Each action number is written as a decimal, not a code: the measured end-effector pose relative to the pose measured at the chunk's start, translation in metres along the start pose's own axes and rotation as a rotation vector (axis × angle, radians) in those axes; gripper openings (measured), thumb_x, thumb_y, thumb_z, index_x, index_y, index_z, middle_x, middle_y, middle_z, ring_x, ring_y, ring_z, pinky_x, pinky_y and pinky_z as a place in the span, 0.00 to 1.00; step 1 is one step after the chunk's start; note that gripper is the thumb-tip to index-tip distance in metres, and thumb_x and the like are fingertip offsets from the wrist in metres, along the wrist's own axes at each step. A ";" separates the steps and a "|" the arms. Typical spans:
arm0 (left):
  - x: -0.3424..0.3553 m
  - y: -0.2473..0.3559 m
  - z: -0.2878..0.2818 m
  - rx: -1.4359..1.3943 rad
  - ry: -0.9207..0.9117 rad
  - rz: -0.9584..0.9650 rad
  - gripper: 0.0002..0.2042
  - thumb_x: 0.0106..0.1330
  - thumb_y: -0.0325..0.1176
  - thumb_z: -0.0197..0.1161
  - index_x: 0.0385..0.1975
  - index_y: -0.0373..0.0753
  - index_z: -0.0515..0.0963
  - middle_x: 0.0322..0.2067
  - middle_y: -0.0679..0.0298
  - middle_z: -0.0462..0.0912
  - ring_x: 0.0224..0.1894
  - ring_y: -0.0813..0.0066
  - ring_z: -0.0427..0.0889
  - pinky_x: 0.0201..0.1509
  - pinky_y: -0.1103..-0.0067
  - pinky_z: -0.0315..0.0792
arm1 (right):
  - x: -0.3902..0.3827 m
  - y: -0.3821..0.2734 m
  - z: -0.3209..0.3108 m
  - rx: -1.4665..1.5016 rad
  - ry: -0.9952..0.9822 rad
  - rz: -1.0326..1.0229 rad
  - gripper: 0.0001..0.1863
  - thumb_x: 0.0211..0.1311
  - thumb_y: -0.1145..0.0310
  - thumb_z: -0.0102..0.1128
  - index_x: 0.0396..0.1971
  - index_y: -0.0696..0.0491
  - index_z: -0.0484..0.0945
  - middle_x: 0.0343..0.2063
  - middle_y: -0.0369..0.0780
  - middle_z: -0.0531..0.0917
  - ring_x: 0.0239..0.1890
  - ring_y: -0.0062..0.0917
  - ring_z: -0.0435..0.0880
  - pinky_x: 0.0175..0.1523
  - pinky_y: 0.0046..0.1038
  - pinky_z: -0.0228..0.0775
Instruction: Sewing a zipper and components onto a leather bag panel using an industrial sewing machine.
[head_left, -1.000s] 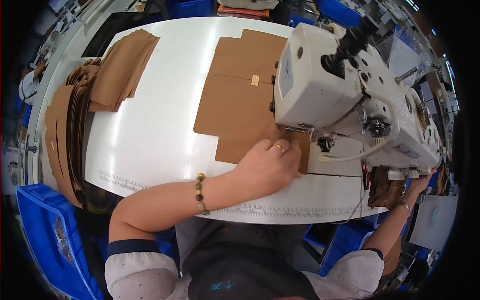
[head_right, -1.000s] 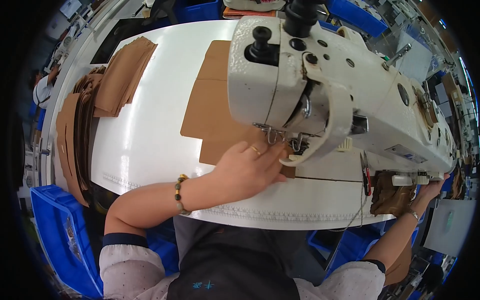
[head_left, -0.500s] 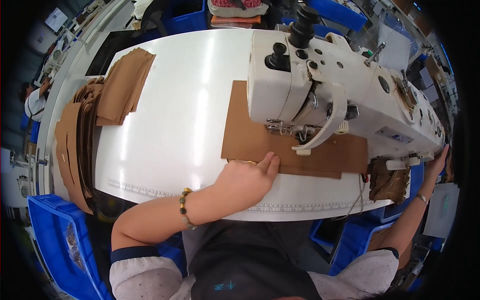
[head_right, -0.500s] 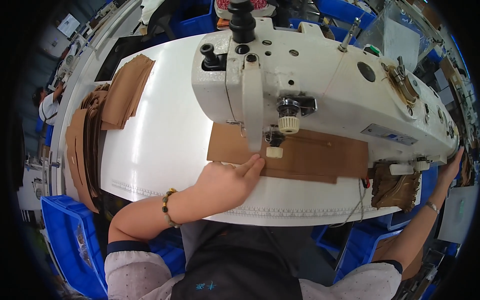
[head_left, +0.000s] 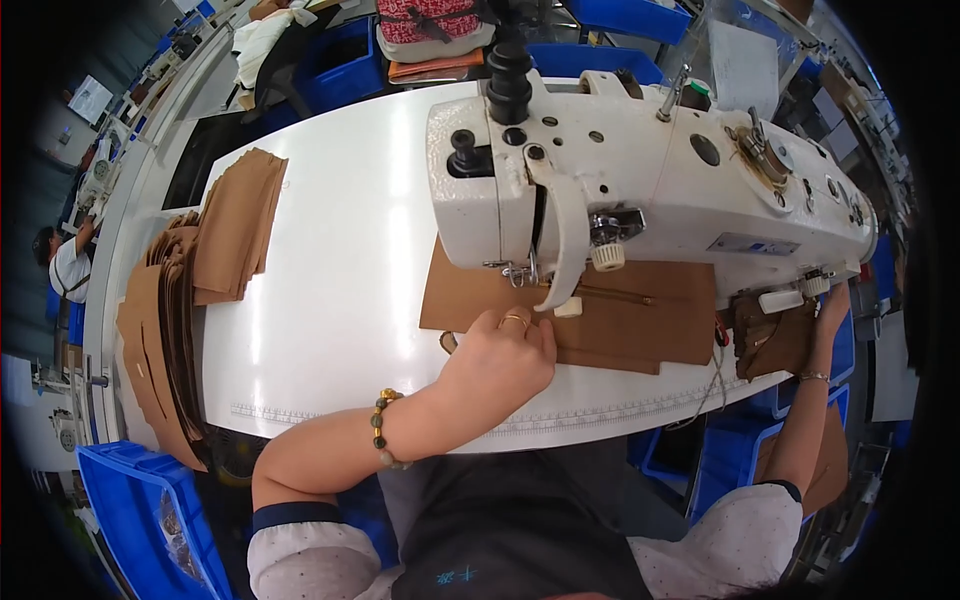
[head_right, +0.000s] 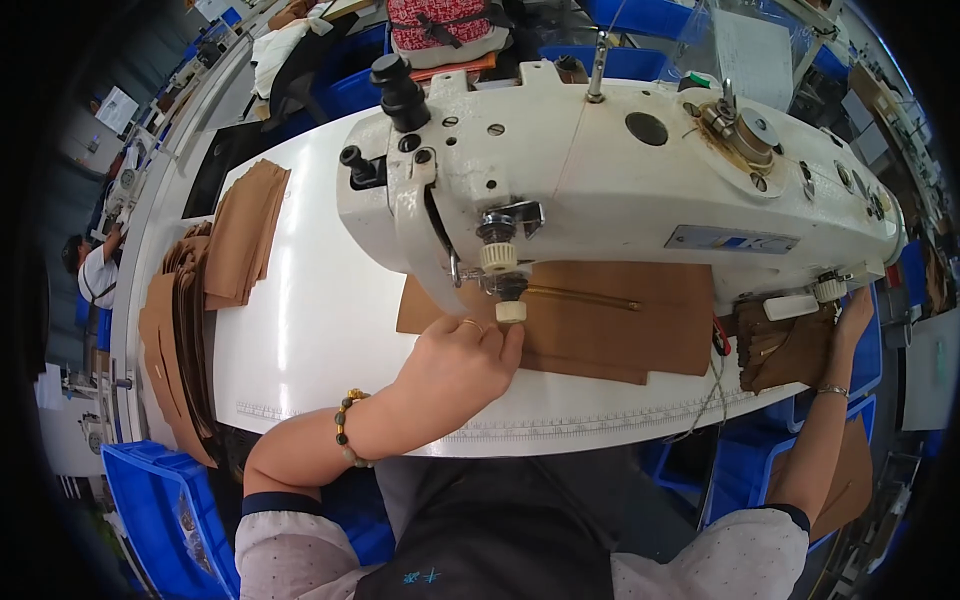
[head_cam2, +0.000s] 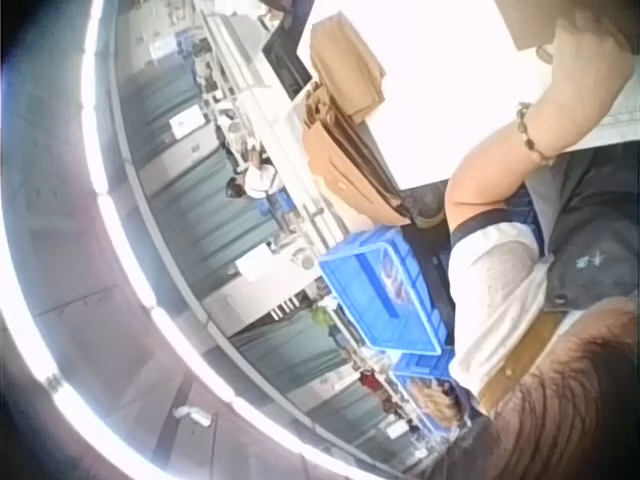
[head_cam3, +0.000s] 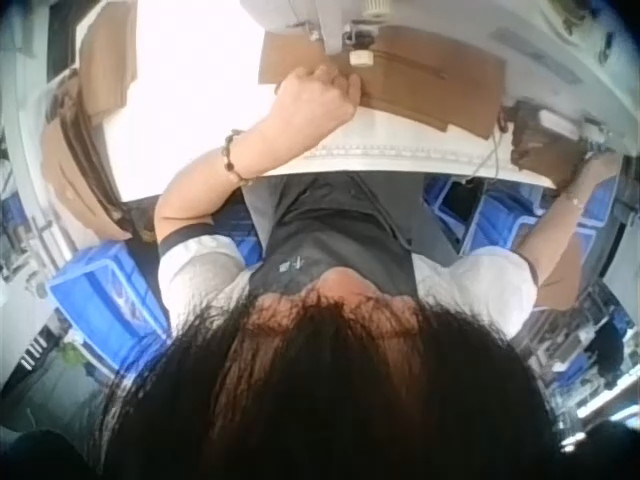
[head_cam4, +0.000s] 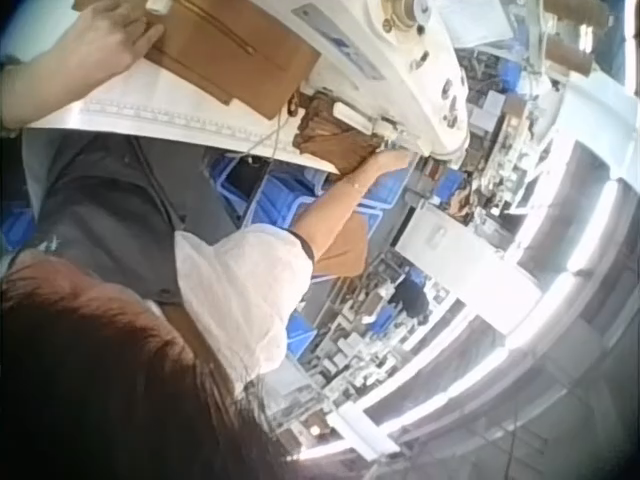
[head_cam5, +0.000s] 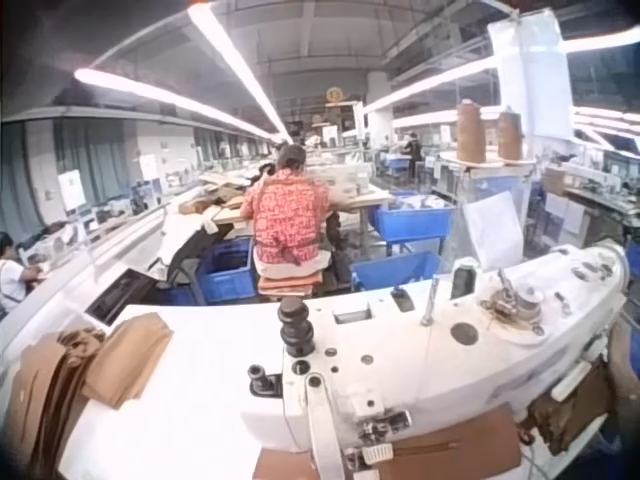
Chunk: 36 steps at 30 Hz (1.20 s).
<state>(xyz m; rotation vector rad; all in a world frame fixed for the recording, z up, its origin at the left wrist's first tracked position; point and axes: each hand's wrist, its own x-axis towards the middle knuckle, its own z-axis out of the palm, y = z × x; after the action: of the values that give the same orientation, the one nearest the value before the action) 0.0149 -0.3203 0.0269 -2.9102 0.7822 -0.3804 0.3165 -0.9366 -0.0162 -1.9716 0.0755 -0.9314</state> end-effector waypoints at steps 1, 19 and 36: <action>0.002 0.000 -0.001 0.001 0.006 0.006 0.09 0.54 0.26 0.67 0.35 0.32 0.83 0.26 0.62 0.83 0.31 0.71 0.85 0.31 0.77 0.74 | 0.004 -0.006 -0.004 0.101 0.019 0.064 0.31 0.80 0.48 0.49 0.65 0.61 0.74 0.61 0.43 0.80 0.62 0.30 0.79 0.67 0.30 0.69; 0.014 -0.010 0.045 0.071 0.145 -0.026 0.24 0.57 0.28 0.62 0.56 0.31 0.80 0.53 0.51 0.87 0.33 0.66 0.89 0.45 0.69 0.85 | 0.066 -0.103 -0.028 -0.389 -0.130 -0.026 0.26 0.80 0.52 0.51 0.56 0.61 0.80 0.48 0.40 0.85 0.49 0.23 0.82 0.57 0.23 0.71; 0.005 0.005 -0.001 -0.150 0.350 -0.013 0.22 0.59 0.28 0.62 0.54 0.30 0.80 0.49 0.54 0.86 0.47 0.64 0.88 0.47 0.74 0.83 | -0.296 -0.303 0.156 -0.372 -1.550 -0.728 0.16 0.59 0.64 0.72 0.44 0.56 0.83 0.41 0.42 0.86 0.42 0.38 0.85 0.49 0.40 0.79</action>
<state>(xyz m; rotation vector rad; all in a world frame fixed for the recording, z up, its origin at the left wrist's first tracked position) 0.0167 -0.3271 0.0279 -3.0286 0.8680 -0.8868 0.1137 -0.5337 -0.0007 -2.5823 -1.4735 0.4823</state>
